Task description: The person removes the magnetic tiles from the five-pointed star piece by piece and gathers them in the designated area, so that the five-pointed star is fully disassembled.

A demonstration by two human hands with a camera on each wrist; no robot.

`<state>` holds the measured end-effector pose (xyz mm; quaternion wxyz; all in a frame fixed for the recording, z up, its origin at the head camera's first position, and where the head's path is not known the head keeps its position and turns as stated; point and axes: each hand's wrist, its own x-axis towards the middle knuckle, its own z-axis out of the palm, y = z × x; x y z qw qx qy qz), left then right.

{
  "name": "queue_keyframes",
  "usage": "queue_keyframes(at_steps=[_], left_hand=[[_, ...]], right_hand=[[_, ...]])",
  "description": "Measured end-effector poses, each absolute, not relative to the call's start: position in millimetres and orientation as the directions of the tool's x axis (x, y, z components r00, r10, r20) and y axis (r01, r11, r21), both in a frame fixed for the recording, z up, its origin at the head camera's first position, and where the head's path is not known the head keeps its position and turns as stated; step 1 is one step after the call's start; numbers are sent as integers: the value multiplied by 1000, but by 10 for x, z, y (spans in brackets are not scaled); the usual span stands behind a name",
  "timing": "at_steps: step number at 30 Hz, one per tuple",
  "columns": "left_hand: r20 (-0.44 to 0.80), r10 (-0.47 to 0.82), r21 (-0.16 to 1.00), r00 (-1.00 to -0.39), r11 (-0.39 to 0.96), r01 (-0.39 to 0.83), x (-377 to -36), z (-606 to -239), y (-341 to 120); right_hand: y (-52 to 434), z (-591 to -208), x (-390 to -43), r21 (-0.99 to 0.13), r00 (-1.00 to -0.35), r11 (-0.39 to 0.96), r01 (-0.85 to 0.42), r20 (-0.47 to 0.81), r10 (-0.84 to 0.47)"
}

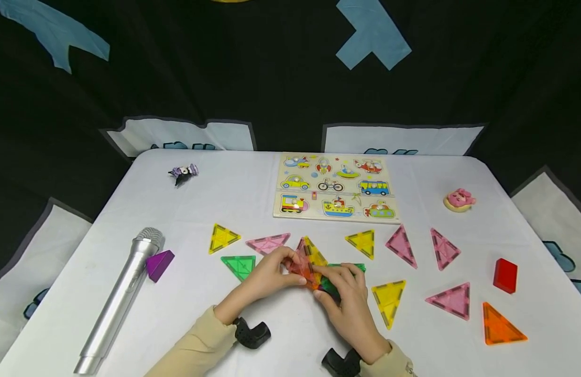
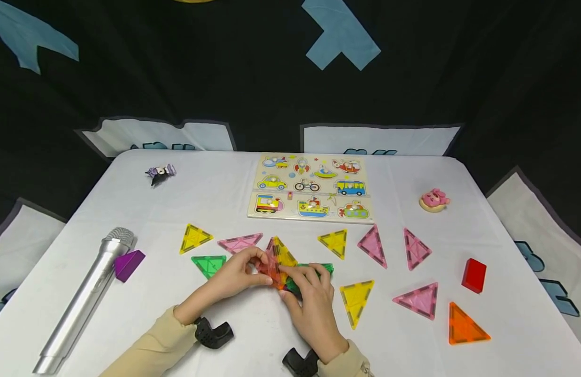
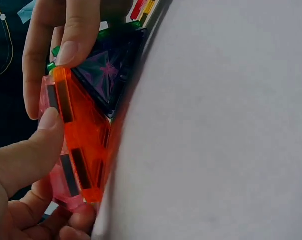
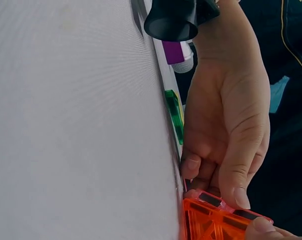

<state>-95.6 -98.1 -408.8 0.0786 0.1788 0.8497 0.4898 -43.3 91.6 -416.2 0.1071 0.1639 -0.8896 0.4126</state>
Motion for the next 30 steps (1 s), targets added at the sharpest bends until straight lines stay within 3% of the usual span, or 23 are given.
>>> queue_keyframes(at_steps=[9,17,25,30], left_hand=[[-27,354,953,-935,291,83,-979,-4117,-972],[-127,345,991,-930,3,-134,-987,-4147,-993],[-137,343,986,-929,-43,-161,-882,-4028,-1108],[-81,235,994,-969,91,-61,-695,-3828,-1422]], right_hand=[[923,-4160,-438,-683,-912,609,-403,354,-207],[915,-4153,-427,-676,-915,621,-397,343,-212],[904,-4159,-422,-670,-923,639,-377,327,-202],[918,-4156,-425,-682,-926,630,-372,322,-198]])
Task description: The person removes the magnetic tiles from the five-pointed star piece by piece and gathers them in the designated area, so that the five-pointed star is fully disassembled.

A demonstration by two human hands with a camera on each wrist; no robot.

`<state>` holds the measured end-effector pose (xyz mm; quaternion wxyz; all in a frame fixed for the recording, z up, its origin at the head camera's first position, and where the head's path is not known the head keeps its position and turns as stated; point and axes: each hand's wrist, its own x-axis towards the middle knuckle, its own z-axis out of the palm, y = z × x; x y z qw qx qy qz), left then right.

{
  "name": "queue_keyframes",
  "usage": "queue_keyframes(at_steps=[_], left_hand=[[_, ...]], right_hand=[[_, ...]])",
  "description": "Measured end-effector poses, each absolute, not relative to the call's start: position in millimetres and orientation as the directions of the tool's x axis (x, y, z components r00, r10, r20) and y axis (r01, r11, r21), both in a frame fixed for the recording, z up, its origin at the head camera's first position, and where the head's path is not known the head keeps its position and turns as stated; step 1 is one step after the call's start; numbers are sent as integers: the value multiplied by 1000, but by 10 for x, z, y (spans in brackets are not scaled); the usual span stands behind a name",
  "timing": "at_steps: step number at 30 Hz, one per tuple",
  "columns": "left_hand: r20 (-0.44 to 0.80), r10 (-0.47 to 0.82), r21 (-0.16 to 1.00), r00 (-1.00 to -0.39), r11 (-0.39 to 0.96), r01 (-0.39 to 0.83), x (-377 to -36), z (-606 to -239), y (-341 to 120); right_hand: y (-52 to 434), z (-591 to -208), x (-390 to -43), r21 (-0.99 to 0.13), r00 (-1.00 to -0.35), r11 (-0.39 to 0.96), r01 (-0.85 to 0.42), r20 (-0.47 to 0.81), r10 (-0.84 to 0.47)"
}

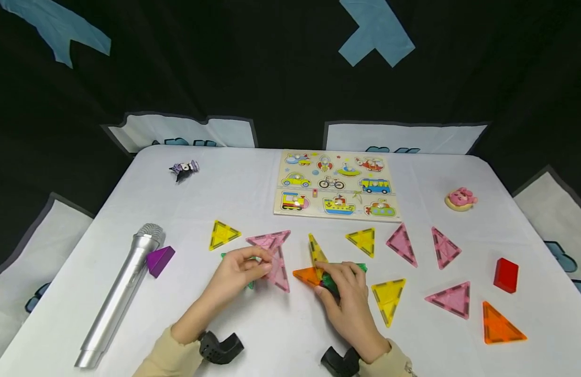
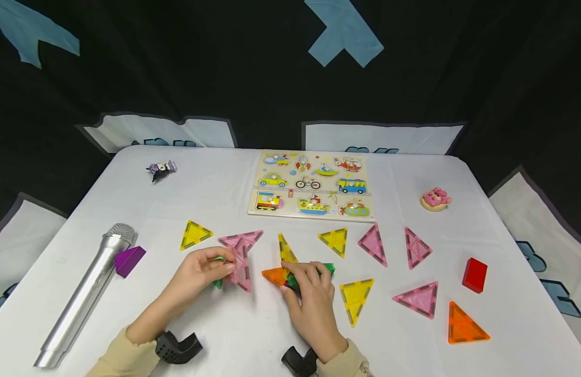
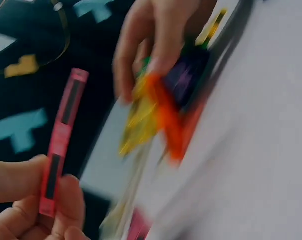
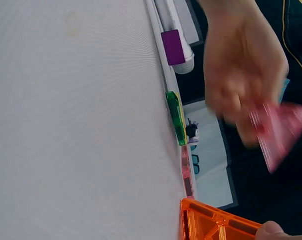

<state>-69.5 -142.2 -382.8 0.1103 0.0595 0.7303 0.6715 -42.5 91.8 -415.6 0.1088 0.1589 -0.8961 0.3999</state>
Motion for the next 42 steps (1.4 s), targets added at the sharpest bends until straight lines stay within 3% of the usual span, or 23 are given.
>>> queue_keyframes(at_steps=[7,12,17,21,24,28,32,42], left_hand=[[-125,-50,883,-991,451,-134,-409,-3767,-2013],[-127,-72,709,-989,691,-141,-351,-3812,-2197],[13,-58,625,-998,780,-37,-343,-3783,-2174],[99,12,612,-995,788,71,-431,-3709,-1986],[103,164,646,-981,739,192,-568,-3672,-1738],[108,409,701,-906,615,361,-761,-3692,-1331],[88,544,726,-835,538,427,-921,-3788,-964],[63,531,734,-845,549,399,-991,-3940,-678]], right_hand=[[946,-4135,-414,-680,-931,639,-359,315,-188],[972,-4124,-413,-683,-929,636,-358,327,-172],[979,-4126,-416,-685,-925,630,-367,340,-169],[974,-4138,-420,-687,-925,629,-365,343,-162],[963,-4145,-425,-692,-925,623,-365,346,-157],[941,-4148,-431,-696,-924,616,-369,348,-161],[936,-4142,-425,-686,-927,631,-362,335,-168],[932,-4136,-417,-666,-925,650,-366,339,-173]])
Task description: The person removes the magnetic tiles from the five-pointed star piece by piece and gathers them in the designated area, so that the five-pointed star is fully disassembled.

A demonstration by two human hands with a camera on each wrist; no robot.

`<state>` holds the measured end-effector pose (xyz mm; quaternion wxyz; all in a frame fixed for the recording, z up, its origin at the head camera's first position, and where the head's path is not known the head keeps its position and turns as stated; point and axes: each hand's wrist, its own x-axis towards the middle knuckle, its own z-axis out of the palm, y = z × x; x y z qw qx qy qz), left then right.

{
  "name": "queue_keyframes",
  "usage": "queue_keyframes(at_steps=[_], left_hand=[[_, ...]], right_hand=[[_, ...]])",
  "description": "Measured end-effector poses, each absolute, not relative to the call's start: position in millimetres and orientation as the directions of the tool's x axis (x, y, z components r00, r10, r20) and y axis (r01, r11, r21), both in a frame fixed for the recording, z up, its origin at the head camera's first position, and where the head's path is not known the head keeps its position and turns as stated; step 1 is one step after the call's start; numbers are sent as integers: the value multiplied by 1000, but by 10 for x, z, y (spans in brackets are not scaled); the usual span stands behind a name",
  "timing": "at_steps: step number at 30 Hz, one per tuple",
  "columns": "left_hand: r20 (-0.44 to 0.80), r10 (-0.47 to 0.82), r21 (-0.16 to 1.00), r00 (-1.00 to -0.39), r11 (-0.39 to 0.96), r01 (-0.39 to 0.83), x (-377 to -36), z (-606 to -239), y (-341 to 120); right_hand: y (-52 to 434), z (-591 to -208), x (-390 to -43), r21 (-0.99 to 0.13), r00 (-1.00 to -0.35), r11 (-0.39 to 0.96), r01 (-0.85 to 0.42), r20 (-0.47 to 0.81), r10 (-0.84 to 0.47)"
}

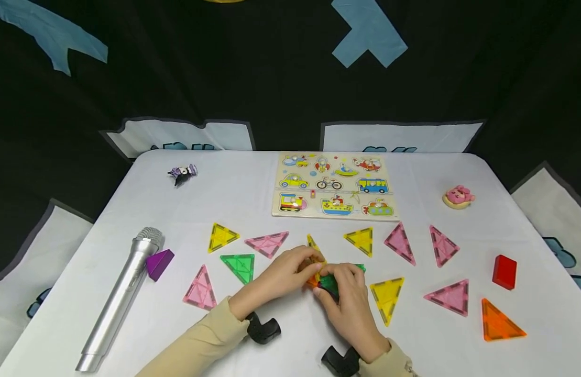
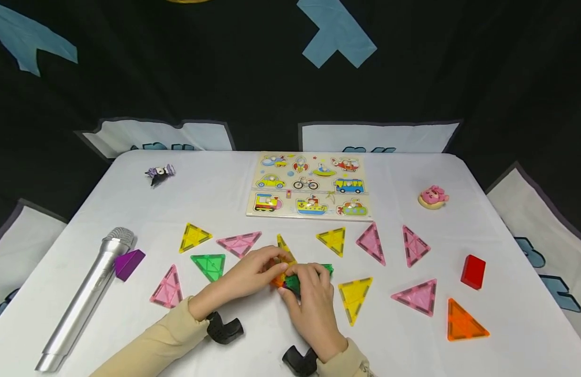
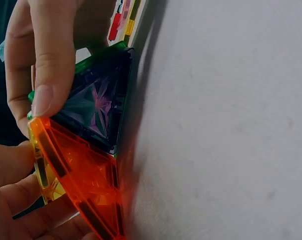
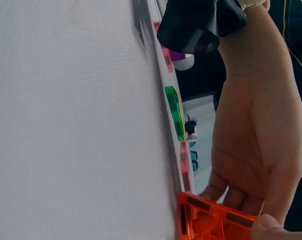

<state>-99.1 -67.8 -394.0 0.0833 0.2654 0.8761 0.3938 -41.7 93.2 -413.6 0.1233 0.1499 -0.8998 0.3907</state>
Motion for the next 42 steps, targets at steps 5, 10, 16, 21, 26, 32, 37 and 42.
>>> queue_keyframes(at_steps=[5,10,16,21,26,32,37,42], left_hand=[[51,501,742,-864,559,369,-1007,-3932,-656],[74,454,712,-888,599,365,-994,-3958,-659],[122,404,732,-906,581,357,-1043,-4008,-675],[47,375,832,-926,499,244,-1163,-4044,-694],[28,452,738,-892,592,323,-1273,-4022,-651],[11,409,561,-913,753,344,-1210,-3935,-643],[-34,340,606,-940,755,251,-1028,-3845,-753],[-184,387,791,-903,604,98,-787,-3820,-927]], right_hand=[[930,-4134,-421,-661,-925,657,-362,342,-165],[918,-4140,-425,-666,-922,647,-371,349,-170],[907,-4132,-418,-679,-928,639,-360,333,-169],[904,-4127,-408,-679,-931,644,-353,321,-173],[899,-4134,-404,-666,-926,653,-361,339,-167],[898,-4139,-403,-673,-931,650,-353,325,-168],[923,-4126,-408,-660,-924,656,-366,341,-173],[936,-4114,-404,-659,-915,642,-393,353,-197]])
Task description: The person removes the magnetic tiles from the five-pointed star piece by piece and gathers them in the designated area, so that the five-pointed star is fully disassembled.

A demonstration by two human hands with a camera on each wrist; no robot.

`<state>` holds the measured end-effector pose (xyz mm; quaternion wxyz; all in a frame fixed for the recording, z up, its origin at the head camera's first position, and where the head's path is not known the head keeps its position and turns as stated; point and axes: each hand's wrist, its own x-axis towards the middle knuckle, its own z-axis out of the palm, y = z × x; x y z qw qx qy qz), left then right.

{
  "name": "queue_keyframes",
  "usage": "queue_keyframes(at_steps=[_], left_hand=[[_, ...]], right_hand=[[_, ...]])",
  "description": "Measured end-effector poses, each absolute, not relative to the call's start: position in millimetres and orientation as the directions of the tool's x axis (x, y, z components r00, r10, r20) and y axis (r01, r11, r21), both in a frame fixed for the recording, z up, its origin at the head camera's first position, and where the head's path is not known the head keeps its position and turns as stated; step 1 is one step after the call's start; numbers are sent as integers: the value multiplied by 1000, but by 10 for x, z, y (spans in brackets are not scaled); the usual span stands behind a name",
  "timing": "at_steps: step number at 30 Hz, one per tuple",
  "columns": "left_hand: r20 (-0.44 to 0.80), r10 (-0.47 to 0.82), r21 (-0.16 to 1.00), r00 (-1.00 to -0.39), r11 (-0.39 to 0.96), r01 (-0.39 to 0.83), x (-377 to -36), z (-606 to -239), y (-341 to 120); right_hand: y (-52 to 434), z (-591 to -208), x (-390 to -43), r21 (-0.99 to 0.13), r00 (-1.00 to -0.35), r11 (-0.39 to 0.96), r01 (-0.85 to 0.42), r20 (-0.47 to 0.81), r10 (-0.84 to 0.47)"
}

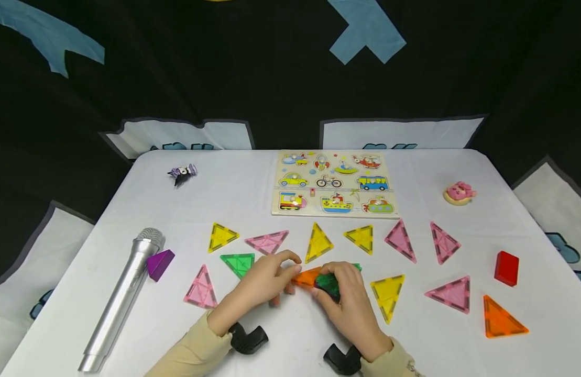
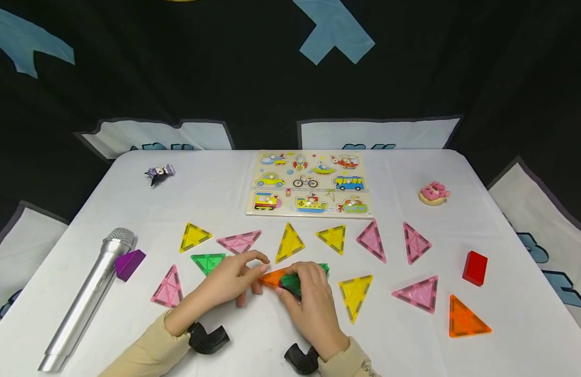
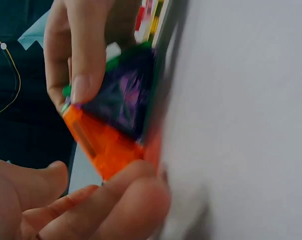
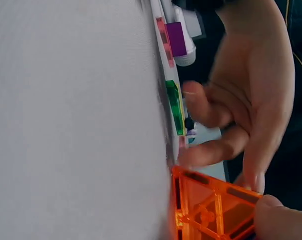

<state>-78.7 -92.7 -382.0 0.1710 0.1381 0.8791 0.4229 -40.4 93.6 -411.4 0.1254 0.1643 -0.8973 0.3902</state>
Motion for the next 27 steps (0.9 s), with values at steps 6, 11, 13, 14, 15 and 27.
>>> queue_keyframes(at_steps=[6,11,13,14,15,27], left_hand=[[-212,418,898,-884,440,-7,-605,-3907,-1010],[-148,339,923,-929,386,-6,-558,-3967,-994],[-125,318,928,-940,373,3,-551,-3971,-992],[-117,311,928,-943,371,7,-547,-3970,-991],[-110,307,931,-945,365,11,-546,-3971,-992],[-147,292,912,-945,409,-16,-519,-3898,-1180]], right_hand=[[920,-4090,-360,-658,-909,630,-413,338,-243],[916,-4064,-335,-640,-917,658,-397,307,-254],[918,-4054,-329,-638,-919,662,-393,297,-260],[919,-4048,-328,-642,-920,660,-390,290,-262],[920,-4045,-328,-647,-922,658,-386,283,-263],[980,-4052,-397,-706,-946,630,-324,261,-193]])
